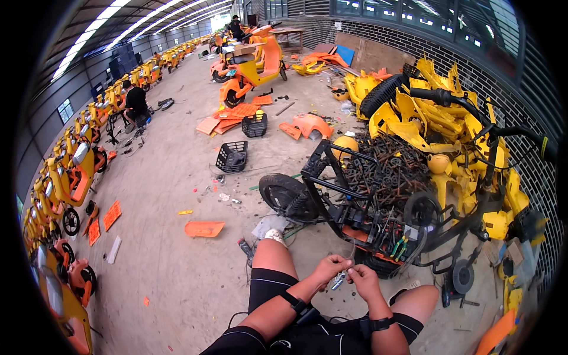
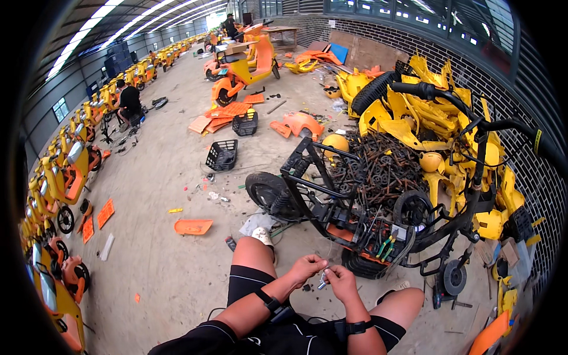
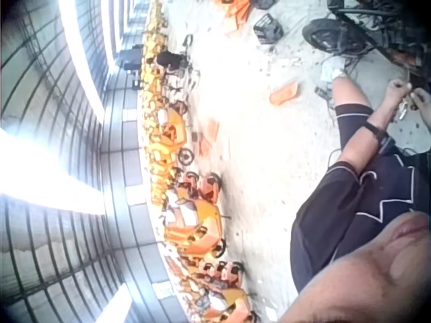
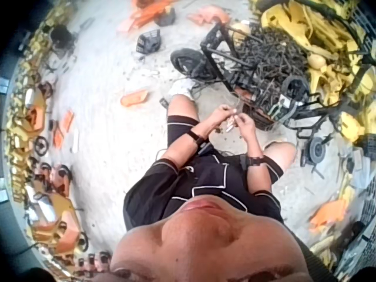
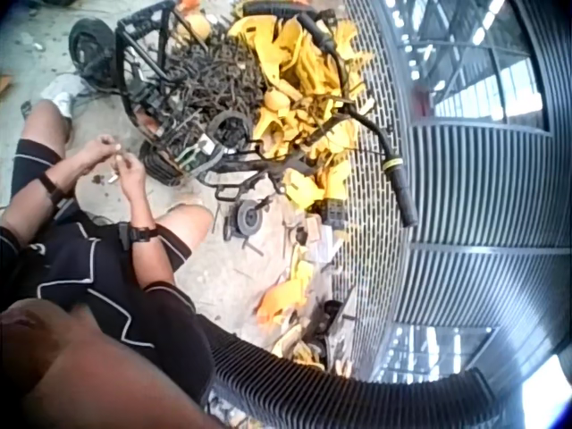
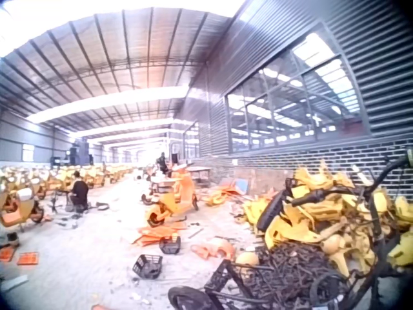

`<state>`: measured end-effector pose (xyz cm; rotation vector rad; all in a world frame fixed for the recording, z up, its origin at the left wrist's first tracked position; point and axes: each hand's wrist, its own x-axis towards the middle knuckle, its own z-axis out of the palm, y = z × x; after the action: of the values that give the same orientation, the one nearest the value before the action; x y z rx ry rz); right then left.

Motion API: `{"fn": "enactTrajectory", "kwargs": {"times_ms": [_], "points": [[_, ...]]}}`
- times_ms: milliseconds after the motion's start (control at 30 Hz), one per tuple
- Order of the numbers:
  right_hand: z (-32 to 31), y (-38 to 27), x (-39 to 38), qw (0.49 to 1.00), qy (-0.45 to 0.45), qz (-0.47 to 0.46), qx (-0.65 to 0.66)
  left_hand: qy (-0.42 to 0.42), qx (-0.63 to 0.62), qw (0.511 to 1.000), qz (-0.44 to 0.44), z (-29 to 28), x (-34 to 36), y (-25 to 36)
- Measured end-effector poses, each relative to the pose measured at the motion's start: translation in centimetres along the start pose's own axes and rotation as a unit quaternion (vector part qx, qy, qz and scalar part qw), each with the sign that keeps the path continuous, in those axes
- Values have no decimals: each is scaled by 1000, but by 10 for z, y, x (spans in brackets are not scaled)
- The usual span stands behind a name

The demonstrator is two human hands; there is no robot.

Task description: The person, while sitting on the floor, uses pliers to manipulate wire connectors on the electrical components of a bicycle frame and attaches small metal clips.

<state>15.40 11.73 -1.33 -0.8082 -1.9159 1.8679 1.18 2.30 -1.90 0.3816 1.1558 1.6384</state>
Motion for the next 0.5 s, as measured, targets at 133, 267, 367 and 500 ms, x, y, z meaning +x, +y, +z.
{"fn": "enactTrajectory", "kwargs": {"times_ms": [133, 267, 367, 500], "points": [[-4, 5, -4, 999, 22, -9, -24, 9, 17, 1000, 1, 6, 9, -10], [-7, 6, -12, 998, 41, -22, -50, 28, 36, 999, -16, 17, 10, -10], [-10, 8, -20, 997, 56, -12, -60, 19, 46, 998, -40, 20, 12, -19], [-21, 15, -26, 998, 50, 8, 36, -86, -30, 992, -82, 23, 14, -29]]}}
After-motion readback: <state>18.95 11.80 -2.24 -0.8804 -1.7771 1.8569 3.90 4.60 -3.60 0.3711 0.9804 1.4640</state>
